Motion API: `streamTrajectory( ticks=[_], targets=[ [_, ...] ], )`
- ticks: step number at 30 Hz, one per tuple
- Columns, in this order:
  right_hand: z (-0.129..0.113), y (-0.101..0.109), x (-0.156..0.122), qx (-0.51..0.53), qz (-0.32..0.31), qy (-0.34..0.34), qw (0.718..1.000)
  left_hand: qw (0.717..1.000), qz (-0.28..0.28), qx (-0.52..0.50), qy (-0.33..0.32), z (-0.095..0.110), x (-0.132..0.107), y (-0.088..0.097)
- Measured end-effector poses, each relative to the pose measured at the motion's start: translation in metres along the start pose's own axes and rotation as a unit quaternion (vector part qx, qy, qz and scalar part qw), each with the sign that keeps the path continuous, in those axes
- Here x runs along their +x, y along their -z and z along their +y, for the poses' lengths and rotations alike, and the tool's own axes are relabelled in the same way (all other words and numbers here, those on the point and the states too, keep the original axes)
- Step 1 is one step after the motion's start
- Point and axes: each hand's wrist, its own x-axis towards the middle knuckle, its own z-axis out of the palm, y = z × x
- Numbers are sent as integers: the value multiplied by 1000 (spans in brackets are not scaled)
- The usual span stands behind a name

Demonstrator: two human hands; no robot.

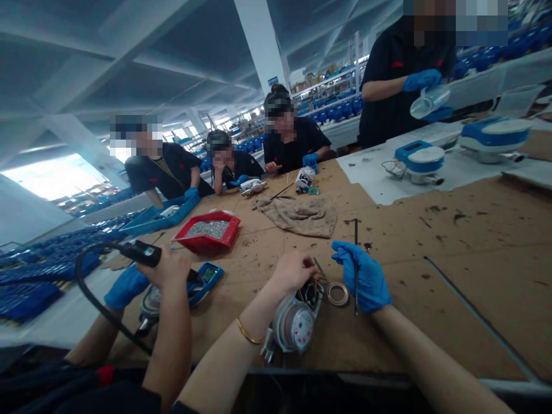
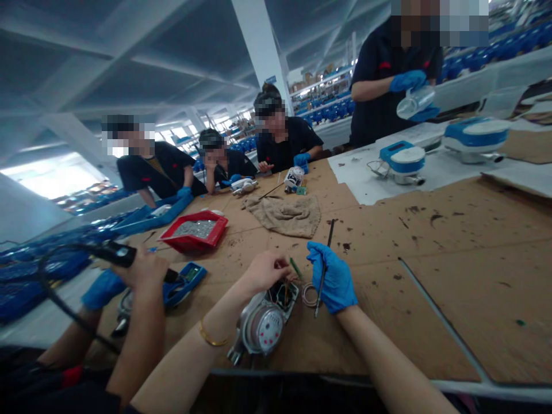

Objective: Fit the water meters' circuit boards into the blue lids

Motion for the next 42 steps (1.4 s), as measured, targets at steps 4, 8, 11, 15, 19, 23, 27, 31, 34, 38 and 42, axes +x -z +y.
streamTrajectory(
  ticks=[4, 8, 11, 15, 19, 23, 27, 31, 34, 38, 42],
  targets=[
    [-8, 8, 6, 51, 54, -26, 997, 987, -9, -156, -34, 2, -4, -2],
    [-20, 16, 9, 153, 87, -50, 983, 866, -26, -494, -64, -3, -21, -7],
    [-30, 19, 6, 183, 96, -41, 978, 825, -43, -561, -49, -5, -30, -8],
    [-44, 27, 3, 156, 81, -22, 984, 803, -46, -593, -38, -4, -32, -4],
    [-55, 45, 6, 87, 5, 41, 995, 789, -52, -611, -37, -4, -32, -3],
    [-72, 63, 12, -62, -155, 132, 977, 785, -62, -614, -47, -5, -32, -4],
    [-95, 62, 16, -184, -276, 187, 925, 793, -65, -603, -51, -4, -32, -4],
    [-105, 51, 21, -255, -328, 178, 892, 819, -60, -567, -61, -4, -33, -3],
    [-100, 47, 22, -265, -320, 173, 893, 884, 5, -463, -66, 1, -38, -5],
    [-90, 43, 16, -245, -272, 178, 913, 950, 252, -175, -53, 18, -49, -13],
    [-88, 36, 7, -200, -241, 180, 933, 950, 299, -92, -13, 29, -52, -26]
  ],
)
